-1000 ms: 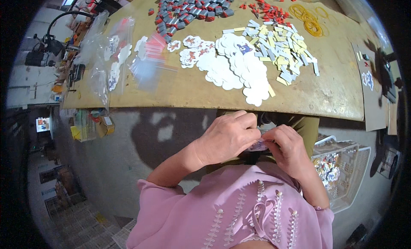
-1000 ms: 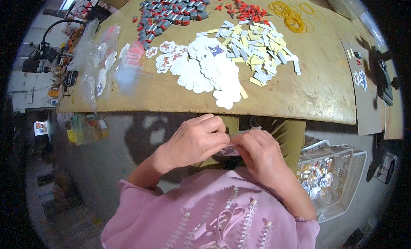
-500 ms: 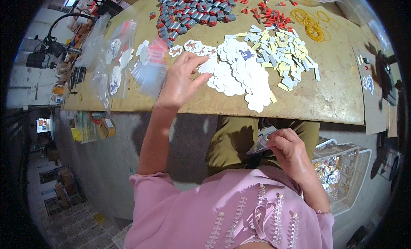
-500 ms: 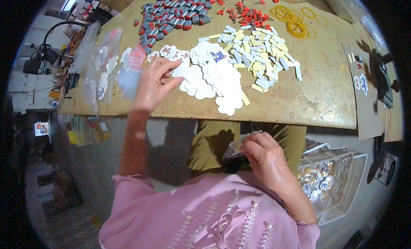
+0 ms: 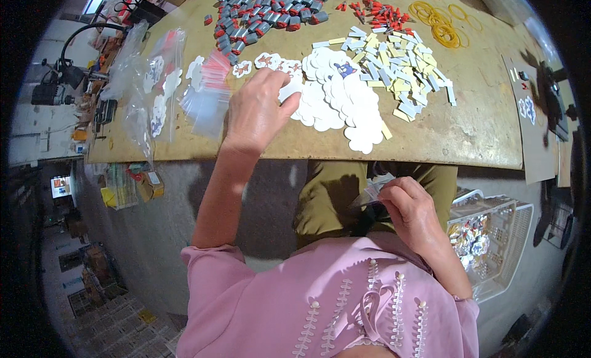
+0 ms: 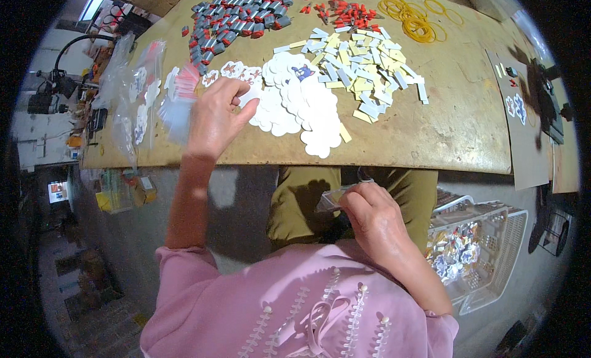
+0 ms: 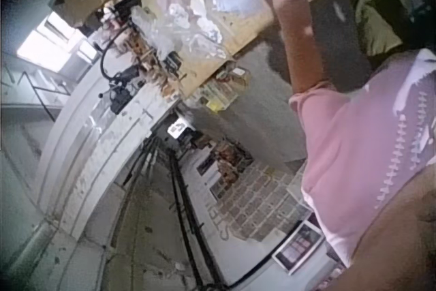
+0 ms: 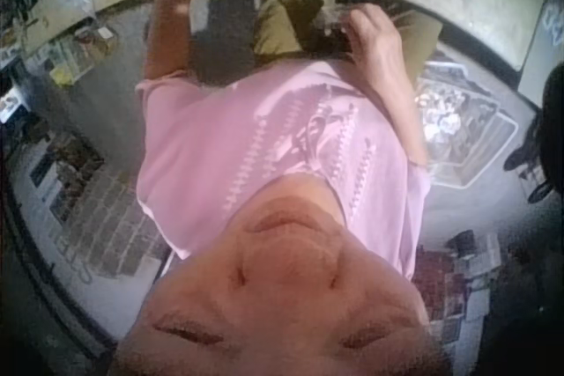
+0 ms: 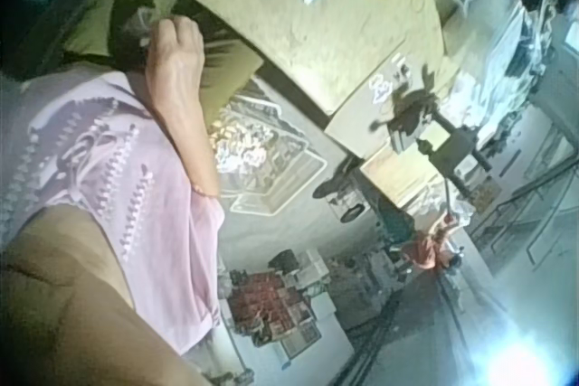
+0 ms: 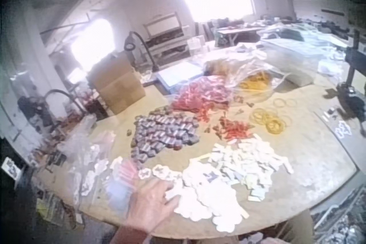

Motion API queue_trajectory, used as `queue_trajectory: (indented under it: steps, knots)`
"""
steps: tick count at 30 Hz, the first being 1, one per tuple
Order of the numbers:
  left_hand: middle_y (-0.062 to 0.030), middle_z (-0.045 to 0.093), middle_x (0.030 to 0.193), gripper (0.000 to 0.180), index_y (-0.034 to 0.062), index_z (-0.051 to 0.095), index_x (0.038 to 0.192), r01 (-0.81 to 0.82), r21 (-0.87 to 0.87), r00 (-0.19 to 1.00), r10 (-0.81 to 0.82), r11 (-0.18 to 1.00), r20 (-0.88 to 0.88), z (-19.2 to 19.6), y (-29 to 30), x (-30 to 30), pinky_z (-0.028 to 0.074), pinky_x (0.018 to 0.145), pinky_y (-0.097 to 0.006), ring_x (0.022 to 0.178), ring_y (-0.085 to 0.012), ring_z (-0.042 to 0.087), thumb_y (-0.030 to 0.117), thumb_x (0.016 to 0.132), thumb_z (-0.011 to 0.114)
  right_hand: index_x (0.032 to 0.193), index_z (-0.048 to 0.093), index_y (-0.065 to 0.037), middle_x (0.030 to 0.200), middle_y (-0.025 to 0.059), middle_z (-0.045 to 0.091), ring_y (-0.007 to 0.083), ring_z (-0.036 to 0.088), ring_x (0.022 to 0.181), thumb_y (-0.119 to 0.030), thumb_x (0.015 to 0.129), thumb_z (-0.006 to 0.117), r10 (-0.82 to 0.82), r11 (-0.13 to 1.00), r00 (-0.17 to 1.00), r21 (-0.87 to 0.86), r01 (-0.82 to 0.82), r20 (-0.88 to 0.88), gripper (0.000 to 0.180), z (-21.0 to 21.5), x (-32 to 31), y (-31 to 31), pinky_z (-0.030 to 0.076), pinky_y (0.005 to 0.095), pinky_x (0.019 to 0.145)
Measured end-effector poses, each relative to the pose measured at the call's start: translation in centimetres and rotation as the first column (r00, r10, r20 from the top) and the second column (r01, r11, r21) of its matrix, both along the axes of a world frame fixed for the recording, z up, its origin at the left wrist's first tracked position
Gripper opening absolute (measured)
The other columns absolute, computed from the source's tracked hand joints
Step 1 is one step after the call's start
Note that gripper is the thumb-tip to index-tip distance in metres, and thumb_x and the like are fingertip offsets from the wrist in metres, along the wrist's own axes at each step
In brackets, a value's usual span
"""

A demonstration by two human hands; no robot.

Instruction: The person assembles small decorative items by hand, picking white flower-shaped pieces, yellow rectangular pieces, and yellow rubber bands from a table. They place these items into small clear plastic bags and seal them one at a time.

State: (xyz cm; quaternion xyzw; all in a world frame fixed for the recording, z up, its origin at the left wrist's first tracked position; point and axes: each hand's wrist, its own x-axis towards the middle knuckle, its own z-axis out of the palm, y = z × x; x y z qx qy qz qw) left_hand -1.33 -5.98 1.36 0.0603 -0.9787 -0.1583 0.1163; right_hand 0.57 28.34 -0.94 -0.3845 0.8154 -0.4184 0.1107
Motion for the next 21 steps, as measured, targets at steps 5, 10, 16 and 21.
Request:
queue_trajectory:
  steps: [5, 10, 16, 21]
  knots:
    - [-0.0139, 0.077, 0.097, 0.019, 0.0007, 0.076, 0.105, -0.047, 0.259, 0.998, 0.056, 0.965, -0.029, 0.6, -0.8, 0.4, 0.059, 0.075, -0.038, 0.082, -0.0307, 0.074, 0.016, 0.094, 0.077, 0.101, 0.069, -0.001, 0.103, 0.0154, 0.067, 0.0379, 0.067, 0.096, 0.006, 0.085, 0.072, -0.004, 1.000, 1.000, 0.002, 0.004, -0.005, 0.018, -0.5, 0.1, 0.5, 0.056, 0.0447, 0.084]
    - [-0.0124, 0.077, 0.082, 0.014, 0.0007, 0.076, 0.104, -0.142, 0.246, 0.988, 0.154, 0.959, -0.027, 0.5, -0.9, 0.8, 0.057, 0.070, -0.035, 0.072, -0.0213, 0.075, 0.013, 0.097, 0.075, 0.100, 0.069, -0.001, 0.103, 0.0154, 0.068, 0.0378, 0.068, 0.097, 0.007, 0.083, 0.071, 0.000, 0.999, 1.000, -0.038, 0.000, 0.017, 0.019, -0.6, 0.2, 0.3, 0.056, 0.0449, 0.085]
    - [-0.0112, 0.077, 0.087, 0.011, -0.0005, 0.077, 0.102, -0.218, 0.300, 0.956, 0.265, 0.929, -0.127, 0.5, -1.0, 2.1, 0.054, 0.067, -0.030, 0.074, -0.0141, 0.071, 0.010, 0.098, 0.075, 0.100, 0.069, -0.002, 0.106, 0.0145, 0.069, 0.0362, 0.070, 0.097, 0.008, 0.080, 0.077, 0.015, 0.998, 0.991, -0.064, -0.024, -0.130, 0.024, 0.0, 0.2, 0.2, 0.058, 0.0440, 0.082]
    - [-0.0073, 0.076, 0.098, 0.011, 0.0009, 0.078, 0.106, -0.131, 0.454, 0.963, 0.223, 0.882, -0.155, 2.6, 4.2, 6.0, 0.053, 0.070, -0.026, 0.081, -0.0097, 0.066, 0.001, 0.094, 0.078, 0.103, 0.072, 0.000, 0.114, 0.0169, 0.070, 0.0369, 0.071, 0.107, 0.000, 0.077, 0.076, 0.037, 0.994, 0.953, -0.092, -0.067, -0.301, 0.026, 0.9, 0.0, -0.4, 0.059, 0.0454, 0.091]
